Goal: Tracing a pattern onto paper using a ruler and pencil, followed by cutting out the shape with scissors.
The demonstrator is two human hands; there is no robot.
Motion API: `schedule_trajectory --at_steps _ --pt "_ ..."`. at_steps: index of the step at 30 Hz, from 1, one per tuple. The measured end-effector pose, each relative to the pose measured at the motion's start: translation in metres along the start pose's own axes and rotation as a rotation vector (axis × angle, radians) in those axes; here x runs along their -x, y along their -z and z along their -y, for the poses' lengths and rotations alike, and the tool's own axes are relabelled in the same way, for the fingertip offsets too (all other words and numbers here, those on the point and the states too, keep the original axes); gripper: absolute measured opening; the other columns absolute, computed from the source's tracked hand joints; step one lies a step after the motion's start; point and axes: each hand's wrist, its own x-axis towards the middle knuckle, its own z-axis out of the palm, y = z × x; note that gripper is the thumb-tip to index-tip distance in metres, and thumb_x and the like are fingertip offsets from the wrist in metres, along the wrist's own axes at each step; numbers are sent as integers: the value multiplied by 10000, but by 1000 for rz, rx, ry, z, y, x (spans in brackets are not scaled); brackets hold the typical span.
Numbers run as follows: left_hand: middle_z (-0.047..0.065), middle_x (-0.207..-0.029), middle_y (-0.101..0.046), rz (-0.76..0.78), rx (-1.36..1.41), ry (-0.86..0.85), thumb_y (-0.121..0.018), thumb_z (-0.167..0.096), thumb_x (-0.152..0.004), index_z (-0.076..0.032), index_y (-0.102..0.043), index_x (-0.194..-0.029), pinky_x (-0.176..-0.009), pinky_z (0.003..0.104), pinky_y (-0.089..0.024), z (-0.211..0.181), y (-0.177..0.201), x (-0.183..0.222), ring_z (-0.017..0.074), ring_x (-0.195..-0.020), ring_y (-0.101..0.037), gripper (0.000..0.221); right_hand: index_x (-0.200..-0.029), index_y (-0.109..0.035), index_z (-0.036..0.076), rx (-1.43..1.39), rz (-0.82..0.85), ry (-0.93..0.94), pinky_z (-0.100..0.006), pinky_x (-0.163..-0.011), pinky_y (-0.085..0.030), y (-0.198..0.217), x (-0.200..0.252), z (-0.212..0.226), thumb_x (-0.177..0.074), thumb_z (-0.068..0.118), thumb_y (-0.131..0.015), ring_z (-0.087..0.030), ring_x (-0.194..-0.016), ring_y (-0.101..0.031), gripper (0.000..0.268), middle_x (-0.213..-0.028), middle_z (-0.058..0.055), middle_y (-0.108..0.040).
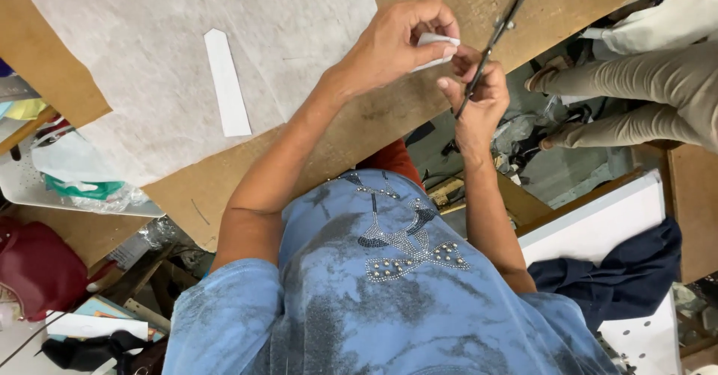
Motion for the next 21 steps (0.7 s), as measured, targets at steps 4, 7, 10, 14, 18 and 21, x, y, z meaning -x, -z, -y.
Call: schedule_trajectory --at_steps 4,7,10,14,18,21 --pt "28 -1044 -700 -37 292 -11 -765 -16 -1060 -66 -704 -1113 -807 239 -545 -4 0 9 112 -915 -659 95 -874 -511 137 -61 -72 -153 -323 -858 -582 -15 7 0 -929 10 -880 -166 -913 -649 394 -983 -83 -676" --pt "32 -1254 -674 -168 357 17 -803 -61 -1082 -90 -634 -1289 -849 239 -628 9 -2 25 147 -1033 -746 269 -838 -532 134 -164 -92 -210 -302 -692 -583 -28 8 6 -911 -18 -881 -150 -784 -656 387 -961 -124 -742" --pt "36 -1510 -527 -334 311 101 -782 -218 -1132 -175 -511 -1489 -1012 313 -648 -2 -6 58 247 -1279 -728 451 -825 -541 131 -201 -118 -258 -253 -514 -515 -39 4 23 -917 -17 -886 -132 -640 -640 386 -946 -127 -755" --pt "108 -1679 -401 -447 347 233 -767 -355 -1067 -164 -551 -1413 -1108 400 -662 -21 -19 102 344 -1356 -697 450 -834 -552 121 -226 -148 -280 -231 -457 -506 -49 -5 36 -924 0 -893 -143 -619 -686 373 -963 -123 -759" --pt "133 -1581 -466 -479 220 217 -746 -197 -1043 -194 -697 -1132 -1168 430 -628 -26 -25 126 291 -1437 -548 102 -835 -536 120 -218 -114 -255 -247 -483 -523 -61 -4 43 -939 27 -887 -143 -608 -651 377 -973 -129 -758" --pt "75 -1398 -643 -397 194 137 -771 5 -1042 -163 -758 -1270 -966 243 -673 -26 -20 131 199 -1201 -718 284 -852 -538 113 -194 -82 -231 -248 -506 -543 -69 1 50 -959 25 -875 -140 -615 -668 364 -1002 -130 -766"
